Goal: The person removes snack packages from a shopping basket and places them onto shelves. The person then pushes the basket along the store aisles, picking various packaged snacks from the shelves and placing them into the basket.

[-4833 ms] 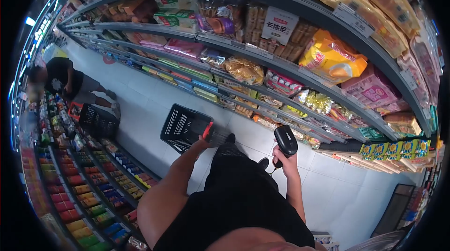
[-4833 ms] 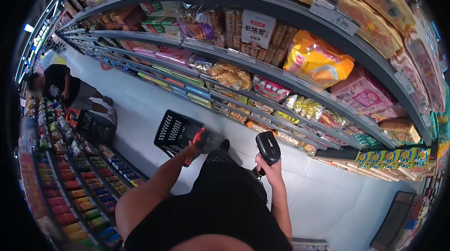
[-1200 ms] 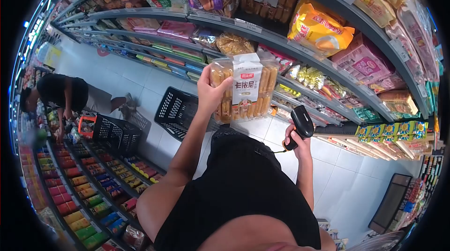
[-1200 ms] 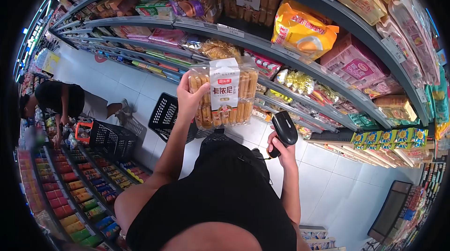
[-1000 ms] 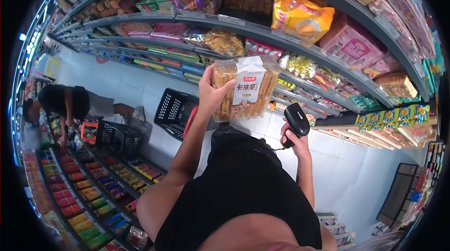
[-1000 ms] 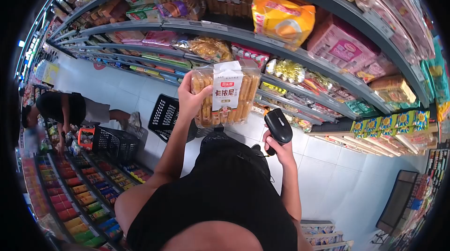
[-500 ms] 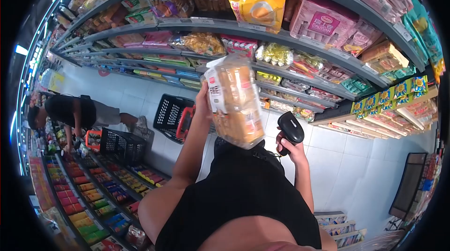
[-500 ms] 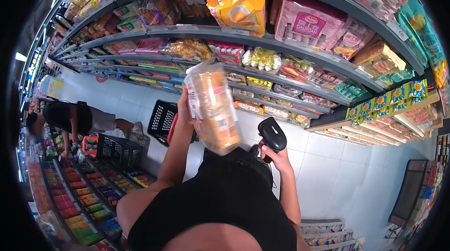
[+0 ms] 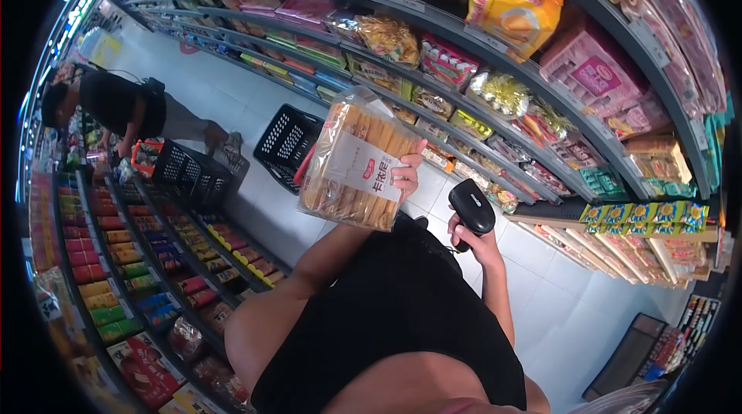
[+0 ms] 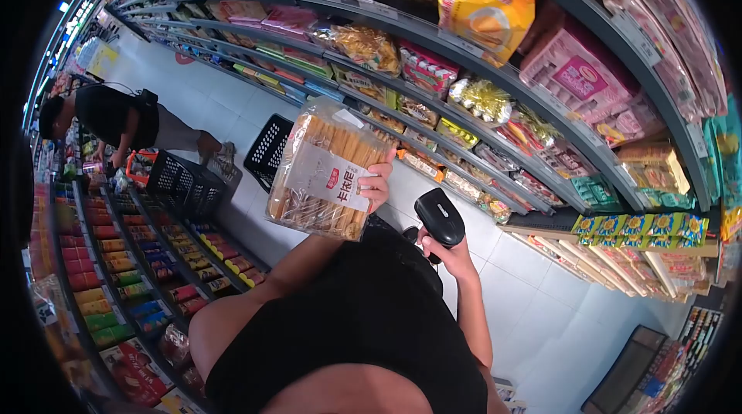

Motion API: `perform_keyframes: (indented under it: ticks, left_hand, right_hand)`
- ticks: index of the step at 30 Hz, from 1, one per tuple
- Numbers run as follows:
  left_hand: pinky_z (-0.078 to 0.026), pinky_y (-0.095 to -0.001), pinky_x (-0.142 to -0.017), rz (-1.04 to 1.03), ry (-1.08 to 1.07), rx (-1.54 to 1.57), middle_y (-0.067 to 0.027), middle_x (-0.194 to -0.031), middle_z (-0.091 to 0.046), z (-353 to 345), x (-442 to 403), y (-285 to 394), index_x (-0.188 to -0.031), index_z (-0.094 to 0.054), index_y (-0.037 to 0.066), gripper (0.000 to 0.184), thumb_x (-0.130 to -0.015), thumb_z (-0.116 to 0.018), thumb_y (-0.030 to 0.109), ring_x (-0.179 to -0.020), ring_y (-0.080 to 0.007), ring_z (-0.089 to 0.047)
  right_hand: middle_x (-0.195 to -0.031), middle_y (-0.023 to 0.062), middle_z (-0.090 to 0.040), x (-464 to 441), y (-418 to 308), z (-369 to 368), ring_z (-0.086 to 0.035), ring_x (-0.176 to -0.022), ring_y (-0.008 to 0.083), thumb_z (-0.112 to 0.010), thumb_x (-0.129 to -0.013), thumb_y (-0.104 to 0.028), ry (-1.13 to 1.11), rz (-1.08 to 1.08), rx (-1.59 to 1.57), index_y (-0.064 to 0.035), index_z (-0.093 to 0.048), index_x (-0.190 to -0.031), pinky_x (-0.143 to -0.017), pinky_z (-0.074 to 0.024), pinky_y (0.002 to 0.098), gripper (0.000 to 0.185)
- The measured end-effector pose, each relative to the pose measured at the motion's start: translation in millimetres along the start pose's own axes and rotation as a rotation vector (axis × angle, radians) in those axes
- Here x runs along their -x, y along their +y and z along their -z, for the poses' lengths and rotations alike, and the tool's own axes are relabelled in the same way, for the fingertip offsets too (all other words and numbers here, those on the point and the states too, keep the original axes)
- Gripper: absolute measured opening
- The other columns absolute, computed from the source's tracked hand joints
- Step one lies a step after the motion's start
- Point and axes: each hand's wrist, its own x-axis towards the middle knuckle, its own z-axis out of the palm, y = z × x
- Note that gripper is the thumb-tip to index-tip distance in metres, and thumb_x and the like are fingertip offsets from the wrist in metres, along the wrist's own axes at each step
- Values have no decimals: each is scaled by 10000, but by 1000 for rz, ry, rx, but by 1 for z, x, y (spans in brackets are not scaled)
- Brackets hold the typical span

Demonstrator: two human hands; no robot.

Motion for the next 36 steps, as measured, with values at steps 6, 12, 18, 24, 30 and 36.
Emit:
perform_keyframes:
  ticks: [6,12,18,24,30,36]
  left_hand:
    - [-456,-334,-792,-154,215,1,-33,-1066,-511,-30,28,44,-1564,-349,18,822,-932,-672,434,-854,-164,-572]
    - [-512,-367,-860,-647,447,-266,-47,-1077,-595,-5,111,160,-1481,-466,35,668,-976,-572,460,-921,-182,-617]
    - [-471,-577,-1086,-1024,614,-446,-201,-1504,-518,-7,196,265,-1534,-430,85,668,-1055,-322,537,-1315,-408,-562]
    - [-327,-616,-1190,-1186,685,-393,-160,-1621,-380,-40,259,323,-1589,-346,140,657,-1081,-273,551,-1460,-407,-401]
    - [-437,-730,-1033,-1378,1251,-242,-151,-1487,-536,4,346,394,-1527,-401,125,611,-1074,-401,535,-1351,-412,-533]
    - [-565,-474,-972,-1716,2261,-176,-207,-1295,-652,53,367,461,-1361,-487,10,682,-860,-822,329,-1125,-377,-680]
  right_hand:
    - [-904,91,-675,-52,0,-45,-622,-691,115,-702,-926,-51,-53,-28,20,1,-614,-1157,-657,-521,282,252]
    - [-903,89,-673,-120,8,-97,-615,-693,110,-674,-939,-22,-111,-85,31,25,-589,-1220,-660,-523,284,298]
    - [-912,84,-665,-196,20,-149,-618,-704,106,-674,-940,-25,-132,-217,20,45,-545,-1333,-665,-520,276,420]
    - [-909,91,-644,-268,39,-192,-606,-693,112,-660,-951,-65,-127,-315,42,55,-508,-1378,-667,-501,264,469]
    - [-903,104,-639,-313,70,-208,-599,-681,135,-650,-950,-69,-130,-423,82,69,-480,-1391,-665,-498,281,492]
    - [-897,77,-659,-342,84,-220,-614,-685,108,-652,-941,-31,-92,-560,88,70,-523,-1366,-681,-509,263,455]
